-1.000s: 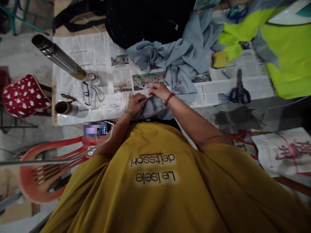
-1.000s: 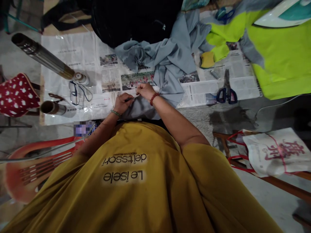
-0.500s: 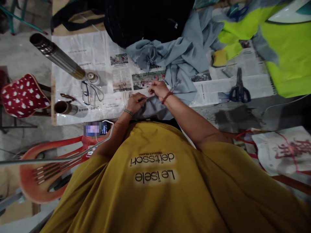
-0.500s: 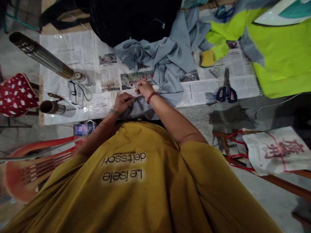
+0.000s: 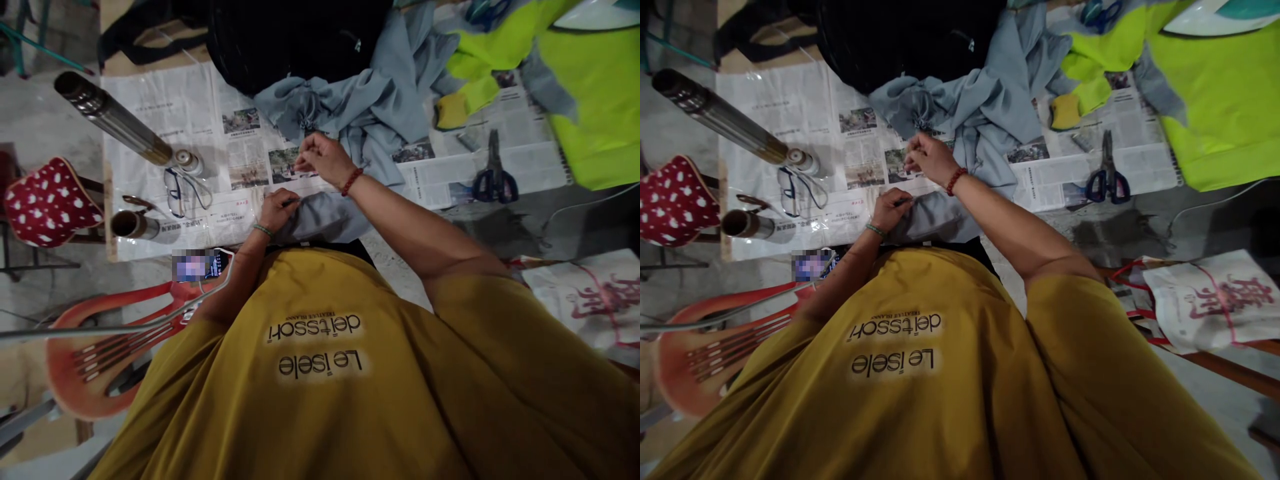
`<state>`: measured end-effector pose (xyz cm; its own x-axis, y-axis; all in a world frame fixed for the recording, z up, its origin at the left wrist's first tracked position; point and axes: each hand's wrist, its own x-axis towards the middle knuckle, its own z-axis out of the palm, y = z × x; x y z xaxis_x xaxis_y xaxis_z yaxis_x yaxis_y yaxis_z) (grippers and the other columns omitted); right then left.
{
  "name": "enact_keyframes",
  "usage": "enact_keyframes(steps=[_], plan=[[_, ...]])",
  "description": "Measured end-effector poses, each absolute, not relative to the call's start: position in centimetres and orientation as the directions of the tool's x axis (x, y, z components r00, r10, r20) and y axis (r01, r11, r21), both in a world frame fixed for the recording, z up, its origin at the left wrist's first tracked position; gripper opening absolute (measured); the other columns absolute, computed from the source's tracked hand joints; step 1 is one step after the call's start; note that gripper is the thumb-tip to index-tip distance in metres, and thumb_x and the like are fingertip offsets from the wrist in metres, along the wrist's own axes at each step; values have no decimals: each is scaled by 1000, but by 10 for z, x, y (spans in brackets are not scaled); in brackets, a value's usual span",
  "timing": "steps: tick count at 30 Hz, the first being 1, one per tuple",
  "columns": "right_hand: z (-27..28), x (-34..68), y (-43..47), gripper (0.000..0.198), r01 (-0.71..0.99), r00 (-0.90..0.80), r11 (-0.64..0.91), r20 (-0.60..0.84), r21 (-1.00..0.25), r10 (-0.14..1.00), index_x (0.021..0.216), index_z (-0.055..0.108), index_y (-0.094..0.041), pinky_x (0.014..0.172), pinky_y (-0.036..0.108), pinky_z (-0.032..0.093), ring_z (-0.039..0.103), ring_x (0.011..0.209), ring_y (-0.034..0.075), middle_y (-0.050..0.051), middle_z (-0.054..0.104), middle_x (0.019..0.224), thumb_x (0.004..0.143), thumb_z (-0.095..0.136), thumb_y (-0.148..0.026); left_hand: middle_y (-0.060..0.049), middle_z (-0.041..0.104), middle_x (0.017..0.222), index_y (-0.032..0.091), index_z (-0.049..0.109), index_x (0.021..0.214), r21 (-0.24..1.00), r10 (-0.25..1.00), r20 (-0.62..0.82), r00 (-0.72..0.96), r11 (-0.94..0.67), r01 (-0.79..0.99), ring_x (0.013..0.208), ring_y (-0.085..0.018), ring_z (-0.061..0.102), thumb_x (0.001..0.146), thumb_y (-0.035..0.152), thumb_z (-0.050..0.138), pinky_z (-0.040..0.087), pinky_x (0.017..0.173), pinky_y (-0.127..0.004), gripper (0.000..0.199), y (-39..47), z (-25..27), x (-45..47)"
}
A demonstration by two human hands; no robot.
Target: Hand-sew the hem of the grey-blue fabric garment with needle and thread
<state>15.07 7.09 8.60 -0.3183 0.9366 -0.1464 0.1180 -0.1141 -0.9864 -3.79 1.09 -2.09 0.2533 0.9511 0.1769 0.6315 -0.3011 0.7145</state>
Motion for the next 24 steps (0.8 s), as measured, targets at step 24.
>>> enact_keyframes(steps=[24], plan=[[63, 198, 78, 28, 710, -342, 362, 154, -604, 927, 109, 68, -16, 91, 39, 55, 67, 84, 22, 7, 72, 94, 95, 44, -21, -3, 74, 92, 22, 75, 92, 732, 966, 140, 218, -249, 634, 93, -20, 68, 88, 25, 69, 53, 88, -33, 8, 11, -18, -38]])
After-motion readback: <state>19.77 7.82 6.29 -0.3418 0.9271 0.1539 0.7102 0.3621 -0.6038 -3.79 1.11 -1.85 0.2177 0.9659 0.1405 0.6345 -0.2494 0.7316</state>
